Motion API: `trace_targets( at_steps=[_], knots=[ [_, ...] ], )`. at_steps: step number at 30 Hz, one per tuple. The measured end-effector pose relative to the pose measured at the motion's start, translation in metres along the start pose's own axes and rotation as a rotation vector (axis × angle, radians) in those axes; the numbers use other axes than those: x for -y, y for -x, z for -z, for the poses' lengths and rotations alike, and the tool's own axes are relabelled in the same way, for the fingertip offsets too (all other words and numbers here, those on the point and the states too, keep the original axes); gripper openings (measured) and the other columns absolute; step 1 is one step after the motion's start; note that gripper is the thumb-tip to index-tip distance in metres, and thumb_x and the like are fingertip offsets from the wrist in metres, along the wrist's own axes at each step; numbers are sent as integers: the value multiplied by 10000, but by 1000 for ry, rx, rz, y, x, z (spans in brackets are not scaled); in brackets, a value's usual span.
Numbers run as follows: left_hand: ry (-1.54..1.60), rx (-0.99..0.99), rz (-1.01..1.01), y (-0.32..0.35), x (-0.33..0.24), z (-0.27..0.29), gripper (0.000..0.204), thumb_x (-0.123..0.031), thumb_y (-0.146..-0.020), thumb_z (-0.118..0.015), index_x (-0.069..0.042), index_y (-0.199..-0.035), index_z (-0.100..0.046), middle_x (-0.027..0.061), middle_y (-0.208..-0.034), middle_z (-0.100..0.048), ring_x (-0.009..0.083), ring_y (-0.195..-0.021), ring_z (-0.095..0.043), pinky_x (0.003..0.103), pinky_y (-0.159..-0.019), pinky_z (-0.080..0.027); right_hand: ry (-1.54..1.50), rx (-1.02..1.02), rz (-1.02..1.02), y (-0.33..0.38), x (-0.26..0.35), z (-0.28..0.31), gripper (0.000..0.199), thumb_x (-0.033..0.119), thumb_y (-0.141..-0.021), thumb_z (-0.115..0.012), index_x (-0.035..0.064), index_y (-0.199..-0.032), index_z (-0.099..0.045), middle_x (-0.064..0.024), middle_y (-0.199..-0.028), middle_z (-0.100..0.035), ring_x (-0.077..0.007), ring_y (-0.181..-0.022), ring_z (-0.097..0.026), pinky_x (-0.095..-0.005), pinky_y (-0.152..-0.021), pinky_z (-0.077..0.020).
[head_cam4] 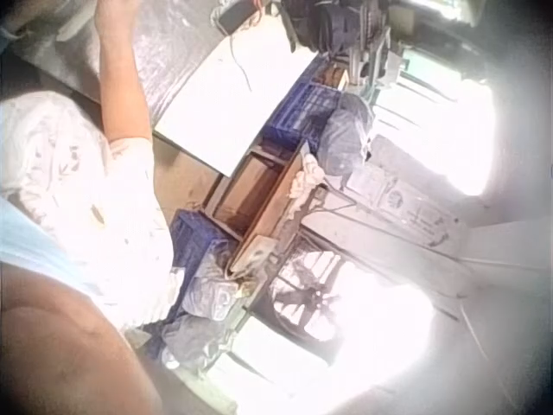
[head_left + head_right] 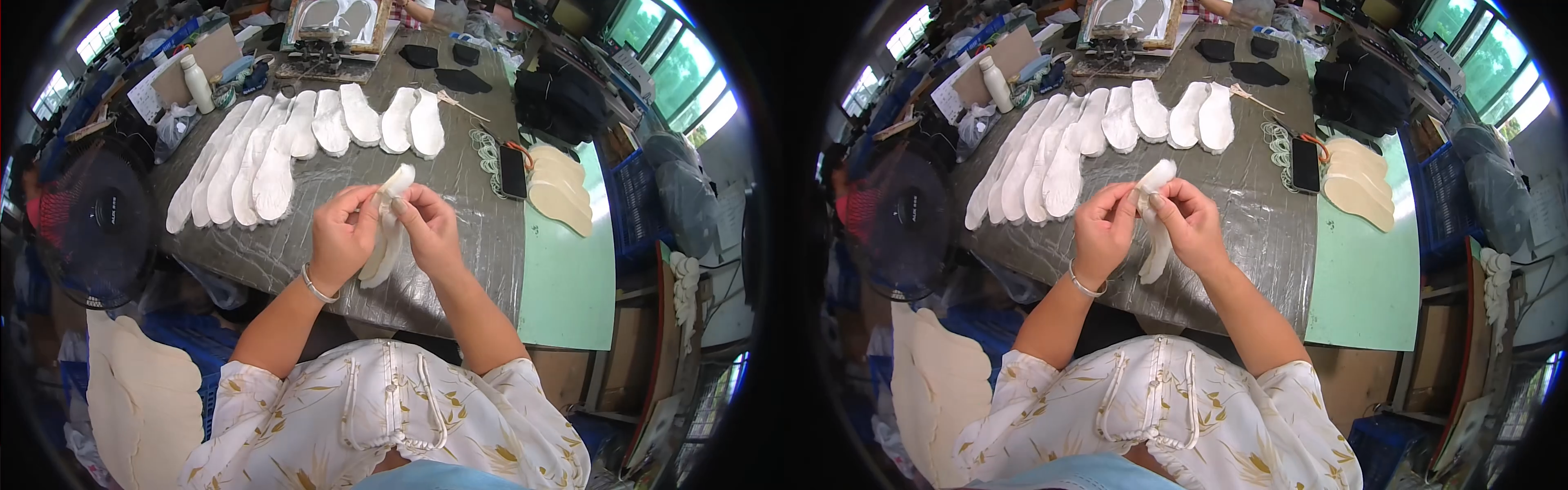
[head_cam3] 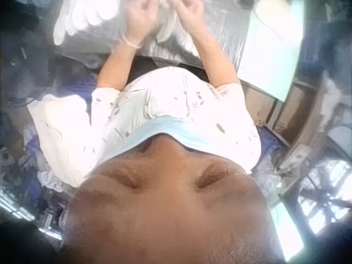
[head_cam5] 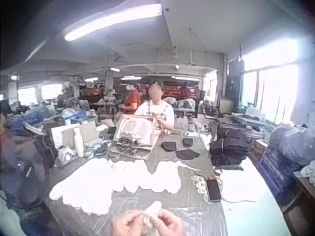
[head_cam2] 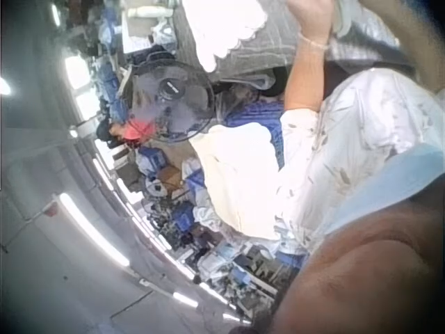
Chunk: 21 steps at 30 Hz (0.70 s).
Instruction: Manually aligning and adhering cushioned insole components for shoe production.
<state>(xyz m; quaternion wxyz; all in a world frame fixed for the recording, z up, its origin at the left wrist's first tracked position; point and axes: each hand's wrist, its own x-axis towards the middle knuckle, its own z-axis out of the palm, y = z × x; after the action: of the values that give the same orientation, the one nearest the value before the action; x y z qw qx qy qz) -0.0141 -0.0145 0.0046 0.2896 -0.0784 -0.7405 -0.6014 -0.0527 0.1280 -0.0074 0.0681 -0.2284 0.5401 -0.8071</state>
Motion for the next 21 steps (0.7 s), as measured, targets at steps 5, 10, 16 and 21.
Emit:
trace_targets(
  at_steps=[5, 10, 16, 21],
  knots=[
    [341, 54, 261, -2, 5, 1, 207, -102, -972, -580, 73, -1045, -664, 84, -923, -697, 117, -815, -664, 270, -730, -574, -72, -12, 34, 3, -15, 8, 117, 145, -959, -620, 34, -989, -599, 2, -924, -631, -51, -839, -559, -217, -734, -463],
    [101, 10, 53, -6, -9, -3, 151, -49, -944, -601, 58, -1011, -684, 96, -1019, -684, 124, -841, -656, 257, -706, -563, 157, 25, 171, -1, 12, 16, 310, 124, -884, -692, -3, -1131, -555, -26, -1021, -609, -120, -916, -588, -269, -862, -477],
    [-201, -16, -266, -6, -13, -14, 133, 34, -823, -665, 24, -953, -690, 138, -967, -703, 230, -806, -703, 283, -654, -564, 725, -63, 158, -5, 58, 20, 358, 294, -753, -837, 11, -833, -634, -23, -728, -601, -92, -675, -544, -256, -627, -474],
    [-160, 63, -289, -3, -11, -18, 130, 24, -837, -650, 9, -962, -678, 129, -985, -694, 221, -803, -688, 294, -676, -552, 354, 122, -75, -8, 51, 32, 204, 186, -891, -717, -1, -833, -660, 15, -733, -603, -50, -705, -522, -235, -611, -436]
  ],
)
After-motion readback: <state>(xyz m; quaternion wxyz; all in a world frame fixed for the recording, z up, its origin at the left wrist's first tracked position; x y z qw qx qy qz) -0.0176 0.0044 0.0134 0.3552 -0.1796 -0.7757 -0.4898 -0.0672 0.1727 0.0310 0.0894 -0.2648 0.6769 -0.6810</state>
